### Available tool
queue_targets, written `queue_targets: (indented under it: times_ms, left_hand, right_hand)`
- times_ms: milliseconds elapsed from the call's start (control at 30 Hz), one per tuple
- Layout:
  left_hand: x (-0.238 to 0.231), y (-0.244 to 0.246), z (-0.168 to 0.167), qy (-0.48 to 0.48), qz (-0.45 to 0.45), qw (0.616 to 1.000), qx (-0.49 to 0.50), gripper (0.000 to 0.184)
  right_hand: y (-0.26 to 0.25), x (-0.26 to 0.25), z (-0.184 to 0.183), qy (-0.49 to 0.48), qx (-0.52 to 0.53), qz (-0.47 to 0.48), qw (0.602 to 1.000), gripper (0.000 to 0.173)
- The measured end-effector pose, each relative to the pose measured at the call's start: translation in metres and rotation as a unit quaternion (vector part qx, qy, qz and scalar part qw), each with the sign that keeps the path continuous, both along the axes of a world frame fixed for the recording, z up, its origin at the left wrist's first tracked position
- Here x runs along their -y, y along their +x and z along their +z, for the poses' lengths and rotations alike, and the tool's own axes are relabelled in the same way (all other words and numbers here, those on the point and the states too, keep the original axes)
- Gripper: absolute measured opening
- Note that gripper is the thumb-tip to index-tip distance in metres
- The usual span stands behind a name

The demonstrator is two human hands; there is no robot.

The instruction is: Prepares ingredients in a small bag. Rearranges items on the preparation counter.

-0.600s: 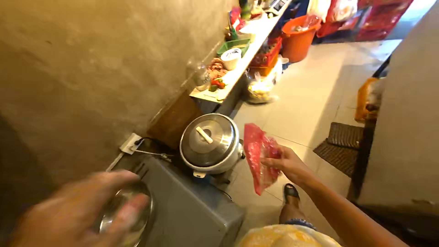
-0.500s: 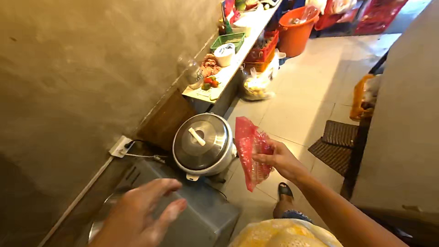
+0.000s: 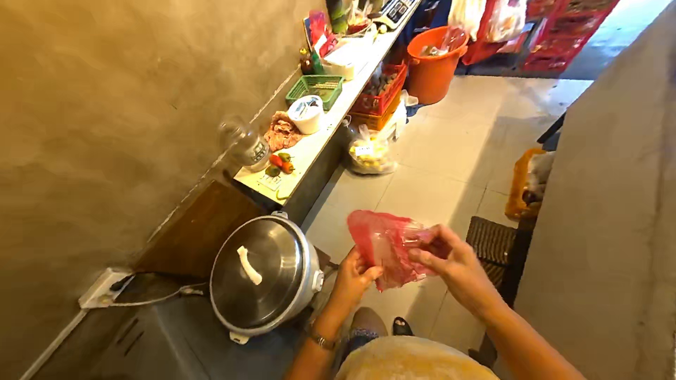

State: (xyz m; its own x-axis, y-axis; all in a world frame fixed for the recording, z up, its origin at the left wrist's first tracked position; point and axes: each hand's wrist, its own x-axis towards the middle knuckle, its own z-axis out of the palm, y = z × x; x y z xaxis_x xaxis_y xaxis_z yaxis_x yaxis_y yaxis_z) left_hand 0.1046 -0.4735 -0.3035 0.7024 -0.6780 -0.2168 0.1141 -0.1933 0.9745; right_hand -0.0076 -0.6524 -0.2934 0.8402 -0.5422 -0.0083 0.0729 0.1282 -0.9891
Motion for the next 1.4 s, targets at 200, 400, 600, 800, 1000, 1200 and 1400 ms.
queue_targets:
  times_ms: [200,400,600,800,1000,1200,1400]
  left_hand:
    - [0.081,0.061,-0.035,0.052,-0.060,0.997,-0.013,0.045]
    - [0.188,0.155,-0.045,-0.018,-0.155,0.986,-0.065,0.060]
    - [0.317,0.267,-0.039,-0.165,-0.168,0.970,-0.056,0.028]
    - [0.431,0.350,-0.038,-0.075,-0.239,0.966,0.062,0.017]
    - [0.540,0.409,-0.048,-0.002,-0.202,0.975,0.090,0.020]
    - [0.617,0.452,-0.019,0.002,0.033,0.990,-0.137,0.032]
    - [0.657,0.480,-0.003,-0.076,0.177,0.930,-0.315,0.034]
  right_hand:
    - [0.044,0.093,-0.019,-0.110,0.007,0.020,0.994,0.071]
    - [0.134,0.186,-0.022,-0.179,-0.014,0.027,0.983,0.015]
    - [0.234,0.297,0.005,-0.191,-0.037,0.076,0.978,0.019]
    - [0.287,0.413,-0.001,-0.253,-0.017,-0.021,0.967,0.007]
    - [0.349,0.538,-0.036,-0.130,-0.019,-0.021,0.991,0.041]
    - [0.428,0.666,-0.055,-0.109,-0.171,0.220,0.954,0.104]
    - [0.511,0.715,-0.068,-0.076,-0.124,0.342,0.928,0.060]
